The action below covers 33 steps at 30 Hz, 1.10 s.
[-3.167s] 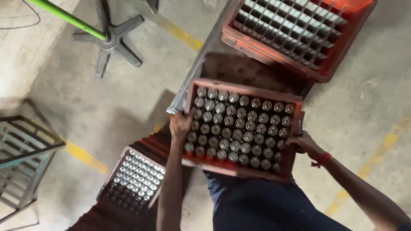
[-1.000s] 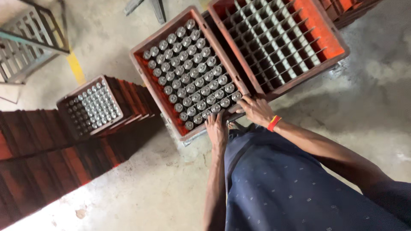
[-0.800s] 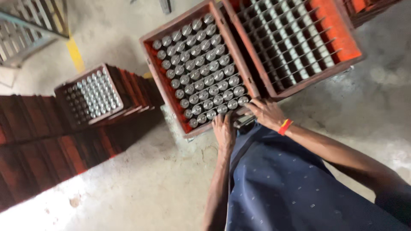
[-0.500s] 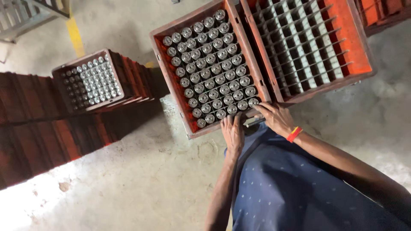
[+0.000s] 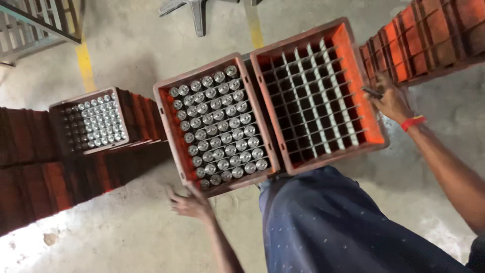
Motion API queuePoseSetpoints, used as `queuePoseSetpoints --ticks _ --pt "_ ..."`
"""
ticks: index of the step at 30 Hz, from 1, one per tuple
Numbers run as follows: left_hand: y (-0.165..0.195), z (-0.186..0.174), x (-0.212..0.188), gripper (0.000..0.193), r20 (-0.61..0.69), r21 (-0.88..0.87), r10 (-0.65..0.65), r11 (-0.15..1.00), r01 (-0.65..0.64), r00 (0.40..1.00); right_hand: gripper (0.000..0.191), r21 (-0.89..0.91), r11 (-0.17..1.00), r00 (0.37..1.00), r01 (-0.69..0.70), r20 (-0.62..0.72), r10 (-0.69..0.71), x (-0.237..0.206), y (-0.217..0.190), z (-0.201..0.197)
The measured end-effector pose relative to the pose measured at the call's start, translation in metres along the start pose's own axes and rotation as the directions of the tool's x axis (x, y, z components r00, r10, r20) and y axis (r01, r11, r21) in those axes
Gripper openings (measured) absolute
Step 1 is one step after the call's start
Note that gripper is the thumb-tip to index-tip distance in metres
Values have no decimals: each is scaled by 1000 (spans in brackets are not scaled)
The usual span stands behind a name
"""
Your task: The person transfers small cylindrical metal parts from one red crate to another using a metal tool. They repeatedly pick up parts and place them into the second crate, then move the filled crate aside and bring another empty crate into position.
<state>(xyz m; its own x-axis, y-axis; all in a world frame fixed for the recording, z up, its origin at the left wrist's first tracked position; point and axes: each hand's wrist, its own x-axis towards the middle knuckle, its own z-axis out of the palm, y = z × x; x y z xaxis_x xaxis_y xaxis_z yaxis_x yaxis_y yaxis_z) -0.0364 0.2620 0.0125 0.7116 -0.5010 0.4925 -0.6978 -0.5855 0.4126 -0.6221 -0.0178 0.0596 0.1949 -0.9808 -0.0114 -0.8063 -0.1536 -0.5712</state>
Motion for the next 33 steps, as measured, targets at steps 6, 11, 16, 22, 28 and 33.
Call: queuePoseSetpoints --ticks 6,11,16,22,28,33 --pt "-30 18 23 53 364 -137 -316 912 386 876 79 -282 956 888 -86 413 202 51 9 -3" --pt "-17 19 25 46 398 -283 -344 835 471 850 63 -178 928 786 -327 493 372 60 12 4" --pt "-17 18 33 43 381 -281 -346 840 464 857 74 -123 975 844 -184 489 221 60 14 22" --pt "-16 20 29 41 333 -259 -338 865 430 880 83 -73 983 848 -166 499 180 59 22 23" --pt "-9 20 23 41 -51 50 17 999 -15 999 81 -280 943 872 -178 400 284 51 16 23" --pt "57 5 -26 51 391 -252 360 927 -277 847 61 454 888 996 -73 -12 88 10 24 6"
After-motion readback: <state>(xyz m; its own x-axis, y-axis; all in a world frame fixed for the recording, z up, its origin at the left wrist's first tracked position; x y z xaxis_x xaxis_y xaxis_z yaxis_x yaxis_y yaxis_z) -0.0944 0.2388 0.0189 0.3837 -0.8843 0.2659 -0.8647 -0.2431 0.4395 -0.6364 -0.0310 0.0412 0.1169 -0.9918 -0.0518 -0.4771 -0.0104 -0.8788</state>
